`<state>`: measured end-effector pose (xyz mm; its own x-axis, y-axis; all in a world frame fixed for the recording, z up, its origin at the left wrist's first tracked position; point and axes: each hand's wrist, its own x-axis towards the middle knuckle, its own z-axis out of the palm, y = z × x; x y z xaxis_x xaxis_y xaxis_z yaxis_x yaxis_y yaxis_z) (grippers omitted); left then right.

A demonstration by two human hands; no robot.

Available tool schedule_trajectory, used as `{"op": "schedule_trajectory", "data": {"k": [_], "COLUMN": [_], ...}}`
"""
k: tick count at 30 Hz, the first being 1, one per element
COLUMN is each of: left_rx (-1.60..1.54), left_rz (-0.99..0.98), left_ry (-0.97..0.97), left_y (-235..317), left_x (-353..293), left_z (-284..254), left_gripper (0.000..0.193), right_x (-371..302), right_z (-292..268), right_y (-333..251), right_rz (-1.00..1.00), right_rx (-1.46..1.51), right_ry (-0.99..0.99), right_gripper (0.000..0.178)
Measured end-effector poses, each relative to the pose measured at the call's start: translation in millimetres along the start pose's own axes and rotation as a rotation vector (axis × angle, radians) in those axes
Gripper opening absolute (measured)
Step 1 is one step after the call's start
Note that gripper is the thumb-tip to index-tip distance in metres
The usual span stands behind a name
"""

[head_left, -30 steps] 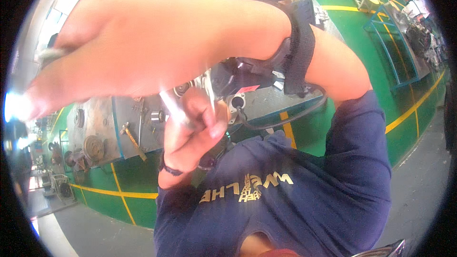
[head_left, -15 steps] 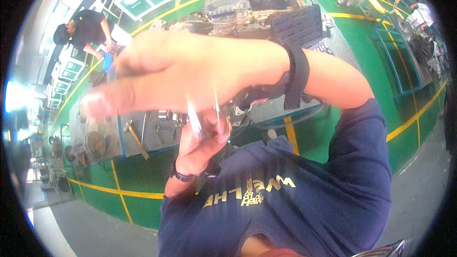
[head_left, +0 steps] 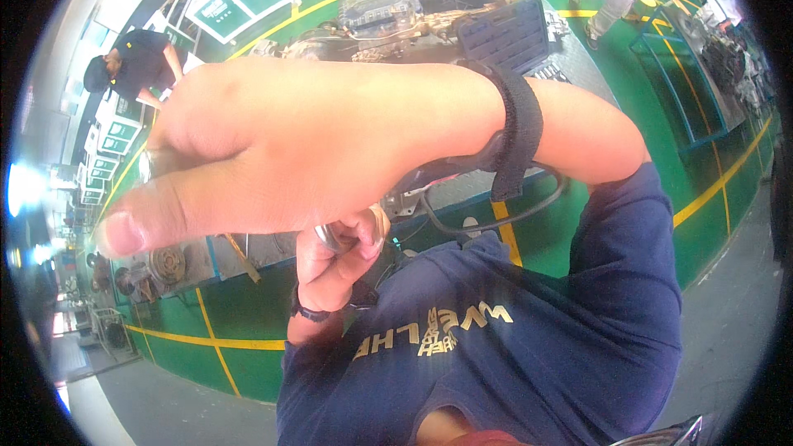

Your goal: The person places a small metal component onto a larger metal housing, picks up a bolt, and then uses a socket wrench to tighten bolts on the housing.

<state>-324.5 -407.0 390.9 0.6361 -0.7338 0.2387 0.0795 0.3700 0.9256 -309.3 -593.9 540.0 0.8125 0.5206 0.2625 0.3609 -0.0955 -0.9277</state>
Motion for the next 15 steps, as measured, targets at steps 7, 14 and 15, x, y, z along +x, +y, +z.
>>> {"op": "schedule_trajectory", "data": {"k": [7,14,15], "left_rx": [0.040,0.013,0.088], "left_rz": [0.020,0.041,0.015], "left_ry": [-0.008,-0.034,0.030], "left_y": [-1.3,-4.8,-1.8], "left_x": [4.4,0.2,0.0], "left_z": [-2.6,-5.5,-0.5], "left_gripper": [0.015,0.014,0.017], "right_x": [-1.1,0.0,-0.3], "right_z": [-0.6,-3.5,-3.5], "right_y": [2.2,-1.3,-1.1], "right_rz": [-0.003,0.104,0.132], "right_rx": [0.007,-0.002,0.000], "right_ry": [0.033,-0.055,-0.086], "right_gripper": [0.066,0.068,0.068]}}
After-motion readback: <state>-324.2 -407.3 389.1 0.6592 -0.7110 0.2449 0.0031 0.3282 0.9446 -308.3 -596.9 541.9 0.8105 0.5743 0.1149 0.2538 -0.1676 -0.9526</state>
